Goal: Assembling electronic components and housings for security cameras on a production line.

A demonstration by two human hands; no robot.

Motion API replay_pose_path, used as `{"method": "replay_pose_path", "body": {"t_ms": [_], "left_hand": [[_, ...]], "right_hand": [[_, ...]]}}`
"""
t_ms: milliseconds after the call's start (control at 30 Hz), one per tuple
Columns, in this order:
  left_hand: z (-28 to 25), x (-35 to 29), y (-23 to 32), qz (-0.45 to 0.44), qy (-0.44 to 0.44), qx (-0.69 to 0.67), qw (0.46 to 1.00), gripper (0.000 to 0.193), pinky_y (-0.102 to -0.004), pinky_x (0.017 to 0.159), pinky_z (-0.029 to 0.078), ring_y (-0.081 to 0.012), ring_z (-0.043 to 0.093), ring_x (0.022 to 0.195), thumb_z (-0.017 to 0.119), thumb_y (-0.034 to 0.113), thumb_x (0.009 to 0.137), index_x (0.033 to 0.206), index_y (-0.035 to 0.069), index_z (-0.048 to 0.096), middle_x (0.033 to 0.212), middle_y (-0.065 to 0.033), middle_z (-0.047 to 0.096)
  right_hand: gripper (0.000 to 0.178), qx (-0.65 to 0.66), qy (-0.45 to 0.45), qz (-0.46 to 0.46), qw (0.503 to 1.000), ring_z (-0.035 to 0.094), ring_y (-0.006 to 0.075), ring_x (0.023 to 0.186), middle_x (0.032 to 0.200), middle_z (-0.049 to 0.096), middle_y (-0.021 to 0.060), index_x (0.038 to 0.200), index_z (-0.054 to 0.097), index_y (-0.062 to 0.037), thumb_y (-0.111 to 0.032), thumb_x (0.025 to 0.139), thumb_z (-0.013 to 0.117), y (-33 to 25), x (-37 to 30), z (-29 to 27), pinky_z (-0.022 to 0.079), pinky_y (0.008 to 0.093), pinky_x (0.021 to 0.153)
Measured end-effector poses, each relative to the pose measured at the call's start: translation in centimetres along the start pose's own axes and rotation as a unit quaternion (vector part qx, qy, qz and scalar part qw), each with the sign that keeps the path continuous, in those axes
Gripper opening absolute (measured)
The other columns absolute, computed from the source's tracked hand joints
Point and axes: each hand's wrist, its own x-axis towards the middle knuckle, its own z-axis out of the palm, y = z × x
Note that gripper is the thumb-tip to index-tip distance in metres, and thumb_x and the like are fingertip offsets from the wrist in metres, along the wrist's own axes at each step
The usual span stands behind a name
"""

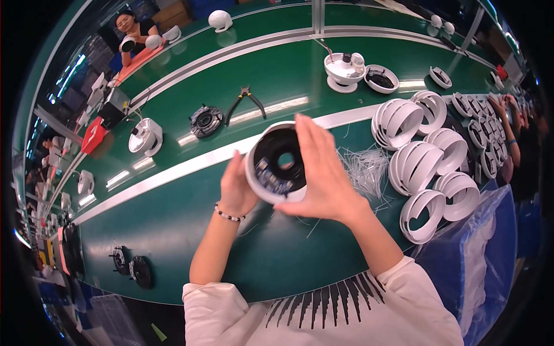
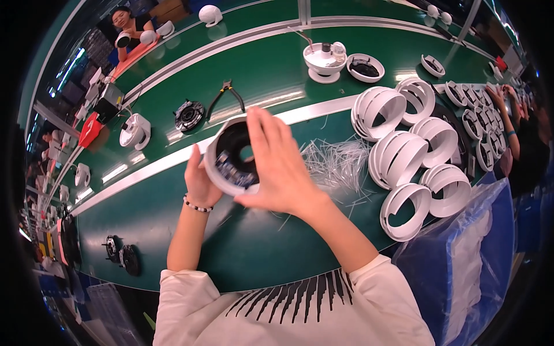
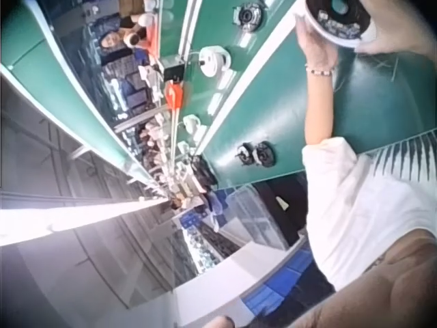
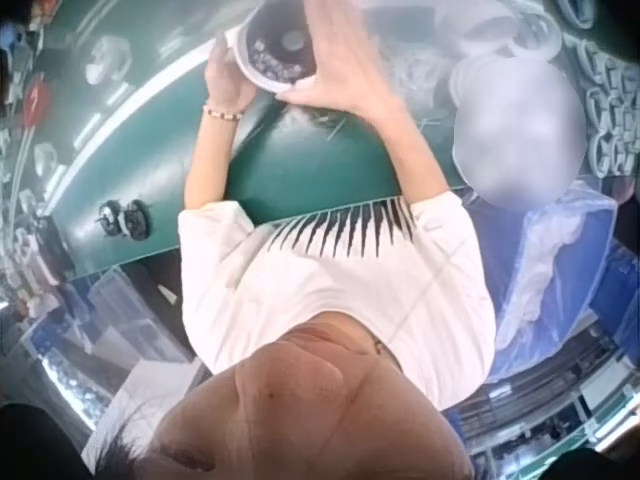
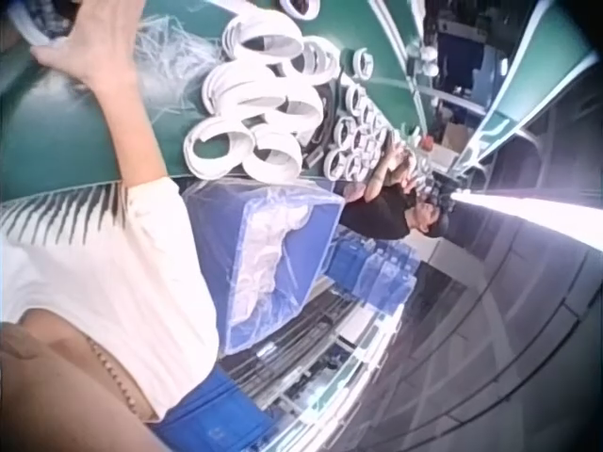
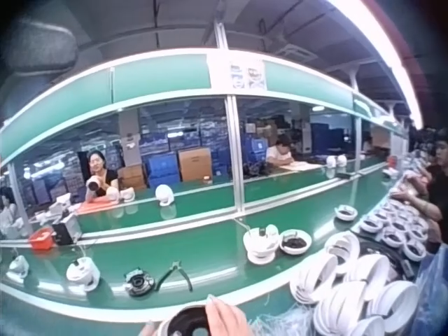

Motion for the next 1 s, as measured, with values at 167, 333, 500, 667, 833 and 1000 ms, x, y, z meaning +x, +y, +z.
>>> {"method": "replay_pose_path", "body": {"t_ms": [167, 333, 500, 667, 833, 1000], "left_hand": [[-2.2, -1.1, -0.1, -0.045, 0.033, -0.198, 0.979, 0.063, -0.0392, 0.086, 0.041, -0.0279, 0.050, 0.099, 0.027, 0.053, 0.083, 0.116, 0.002, 0.042, 0.110, -0.0171, 0.049], [-3.4, -2.2, 0.3, -0.008, -0.002, -0.239, 0.971, 0.054, -0.0390, 0.081, 0.044, -0.0270, 0.053, 0.093, 0.033, 0.046, 0.082, 0.111, 0.002, 0.046, 0.104, -0.0157, 0.054], [-3.1, -2.4, 0.4, 0.029, 0.029, -0.199, 0.979, 0.053, -0.0387, 0.081, 0.043, -0.0266, 0.052, 0.095, 0.033, 0.047, 0.082, 0.113, 0.005, 0.045, 0.107, -0.0140, 0.052], [-2.3, -2.1, 0.5, 0.056, 0.015, -0.160, 0.985, 0.053, -0.0362, 0.082, 0.042, -0.0240, 0.051, 0.095, 0.031, 0.044, 0.082, 0.113, 0.004, 0.044, 0.107, -0.0147, 0.051], [-0.3, -2.7, 1.1, 0.128, 0.108, -0.042, 0.985, 0.062, -0.0362, 0.085, 0.040, -0.0262, 0.049, 0.099, 0.031, 0.045, 0.078, 0.122, 0.002, 0.032, 0.111, -0.0155, 0.048], [0.1, -2.2, 1.5, 0.153, -0.022, -0.146, 0.977, 0.071, -0.0369, 0.088, 0.039, -0.0273, 0.043, 0.106, 0.032, 0.046, 0.073, 0.128, 0.003, 0.020, 0.119, -0.0168, 0.040]], "right_hand": [[0.114, 0.110, -0.068, -0.097, 0.987, 0.023, 0.0372, 0.117, 0.129, 0.021, 0.0208, 0.129, 0.006, 0.0017, -0.029, 0.045, 0.077, -1.6, 0.5, 2.2, 0.023, 0.0423, 0.096], [0.120, 0.218, -0.081, -0.086, 0.969, 0.025, 0.0336, 0.117, 0.129, 0.023, 0.0185, 0.131, 0.000, -0.0034, -0.024, 0.042, 0.078, -1.6, 1.3, 2.8, 0.026, 0.0402, 0.095], [0.122, 0.224, -0.079, -0.095, 0.967, 0.027, 0.0315, 0.116, 0.127, 0.025, 0.0180, 0.131, 0.002, -0.0029, -0.026, 0.041, 0.080, -1.3, 1.9, 2.7, 0.028, 0.0387, 0.094], [0.120, 0.214, -0.066, -0.104, 0.969, 0.028, 0.0323, 0.115, 0.128, 0.025, 0.0183, 0.131, 0.005, -0.0023, -0.027, 0.041, 0.080, -1.1, 2.1, 3.0, 0.028, 0.0392, 0.094], [0.113, 0.141, -0.018, -0.164, 0.976, 0.029, 0.0347, 0.114, 0.129, 0.025, 0.0185, 0.129, 0.012, -0.0024, -0.027, 0.042, 0.079, -1.7, 1.9, 3.2, 0.029, 0.0406, 0.092], [0.109, 0.159, 0.015, -0.180, 0.971, 0.031, 0.0350, 0.113, 0.128, 0.026, 0.0197, 0.129, 0.014, -0.0036, -0.027, 0.043, 0.078, -1.6, 2.2, 3.5, 0.029, 0.0421, 0.090]]}}
